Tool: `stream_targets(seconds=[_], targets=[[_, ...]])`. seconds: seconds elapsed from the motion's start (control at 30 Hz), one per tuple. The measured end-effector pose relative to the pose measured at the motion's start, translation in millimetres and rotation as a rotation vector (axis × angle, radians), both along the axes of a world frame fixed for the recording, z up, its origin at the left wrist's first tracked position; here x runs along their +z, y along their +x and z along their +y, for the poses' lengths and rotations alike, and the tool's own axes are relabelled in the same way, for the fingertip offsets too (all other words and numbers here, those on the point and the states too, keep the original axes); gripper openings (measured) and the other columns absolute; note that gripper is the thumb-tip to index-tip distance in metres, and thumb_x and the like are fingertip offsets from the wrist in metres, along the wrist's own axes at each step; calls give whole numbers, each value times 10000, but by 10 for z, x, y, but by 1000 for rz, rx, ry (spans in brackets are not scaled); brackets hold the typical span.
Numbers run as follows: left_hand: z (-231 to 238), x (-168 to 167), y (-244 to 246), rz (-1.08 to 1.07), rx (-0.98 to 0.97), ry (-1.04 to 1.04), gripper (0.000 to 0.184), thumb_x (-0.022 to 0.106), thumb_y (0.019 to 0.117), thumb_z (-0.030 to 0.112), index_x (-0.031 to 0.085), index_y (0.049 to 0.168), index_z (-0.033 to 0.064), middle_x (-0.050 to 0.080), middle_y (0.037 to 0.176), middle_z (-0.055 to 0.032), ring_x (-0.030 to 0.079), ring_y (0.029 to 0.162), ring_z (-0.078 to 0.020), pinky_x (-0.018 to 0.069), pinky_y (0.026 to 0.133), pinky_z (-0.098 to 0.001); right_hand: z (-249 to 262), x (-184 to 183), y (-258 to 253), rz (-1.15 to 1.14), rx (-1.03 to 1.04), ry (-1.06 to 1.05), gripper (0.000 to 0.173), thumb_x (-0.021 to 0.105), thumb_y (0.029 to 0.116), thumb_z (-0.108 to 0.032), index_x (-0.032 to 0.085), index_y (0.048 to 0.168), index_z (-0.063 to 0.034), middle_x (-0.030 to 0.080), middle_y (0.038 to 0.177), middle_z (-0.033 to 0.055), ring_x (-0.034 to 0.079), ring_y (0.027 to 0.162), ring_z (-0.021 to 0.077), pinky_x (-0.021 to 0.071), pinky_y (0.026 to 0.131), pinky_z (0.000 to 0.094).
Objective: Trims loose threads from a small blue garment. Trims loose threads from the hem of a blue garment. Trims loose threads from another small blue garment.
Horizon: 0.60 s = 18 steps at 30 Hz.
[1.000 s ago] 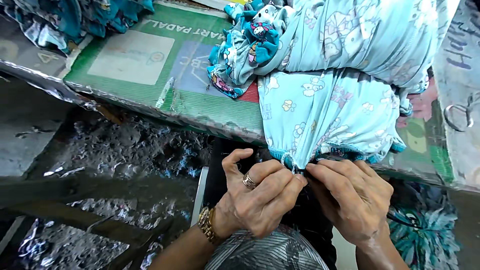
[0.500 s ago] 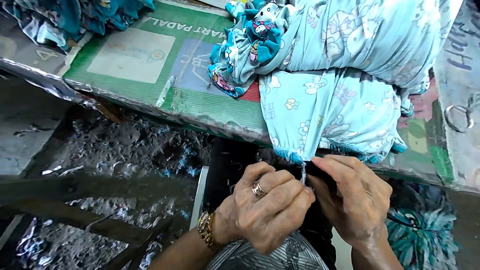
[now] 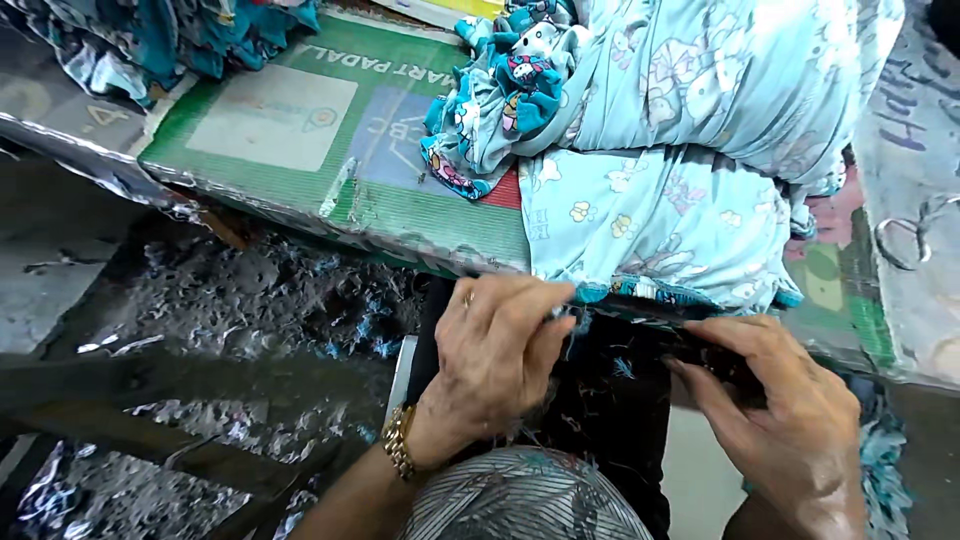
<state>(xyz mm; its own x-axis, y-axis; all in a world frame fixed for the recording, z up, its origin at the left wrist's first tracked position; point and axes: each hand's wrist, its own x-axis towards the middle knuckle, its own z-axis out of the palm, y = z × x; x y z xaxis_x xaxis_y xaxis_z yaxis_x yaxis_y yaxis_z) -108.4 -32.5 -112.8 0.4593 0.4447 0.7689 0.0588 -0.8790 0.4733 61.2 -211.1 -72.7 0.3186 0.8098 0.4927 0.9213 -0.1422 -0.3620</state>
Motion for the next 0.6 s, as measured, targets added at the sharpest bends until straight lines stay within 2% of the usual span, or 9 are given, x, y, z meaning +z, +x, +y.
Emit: stream_targets(seconds=[0.07,0.13,0.2,0.3,0.37,0.4,0.5,0.6], targets=[[81,108,62,110,-9,-60,352,592,1028,340,656,1234,63,652,1075,-89,600,909,-165,471,764,-311,66,48,-1,6,18,46,246,670,992,-290,690,1118,-80,722,989,86,653,862,49,501,741,153],[124,148,119,193,-36,-112,441,627,996,430,684,1271,90,628,1084,-78,578,870,-159,449,730,-337,146,72,-17,-4,22,73,257,669,995,-308,705,1095,-74,726,958,80,653,841,48,499,721,161],[124,142,158,193,-50,-114,384,665,978,412,724,1224,122,621,1065,-59,570,875,-151,431,748,-347,231,77,-24,-15,27,79,252,665,989,-303,707,1092,-78,724,937,76,651,825,60,495,707,179],[99,102,168,182,-24,-12,158,671,989,239,771,1029,123,675,1010,-67,611,918,-186,424,796,-383,356,59,-40,-3,61,83,236,673,983,-286,704,1107,-88,718,937,62,649,805,69,502,682,201],[82,69,144,174,8,48,128,661,993,185,755,973,100,704,966,-67,639,919,-194,440,823,-384,442,38,-59,-4,92,67,226,675,978,-276,706,1111,-95,709,936,60,645,760,86,508,636,234],[75,53,129,178,20,72,135,656,999,190,743,986,87,710,962,-72,647,925,-196,444,842,-386,476,22,-65,-9,107,55,226,674,983,-278,701,1115,-97,705,938,62,649,751,102,512,622,254],[101,13,92,228,-14,44,231,648,1010,258,721,1137,79,698,1048,-83,638,971,-199,442,853,-388,542,-8,-66,-25,135,31,228,666,989,-279,698,1126,-100,704,954,65,653,758,124,506,611,281],[144,-33,92,208,-67,-39,179,655,1000,225,745,1076,90,714,1006,-50,651,936,-169,452,828,-387,561,-15,-59,-23,133,32,228,673,980,-265,700,1134,-99,698,945,61,640,743,112,499,604,270]])
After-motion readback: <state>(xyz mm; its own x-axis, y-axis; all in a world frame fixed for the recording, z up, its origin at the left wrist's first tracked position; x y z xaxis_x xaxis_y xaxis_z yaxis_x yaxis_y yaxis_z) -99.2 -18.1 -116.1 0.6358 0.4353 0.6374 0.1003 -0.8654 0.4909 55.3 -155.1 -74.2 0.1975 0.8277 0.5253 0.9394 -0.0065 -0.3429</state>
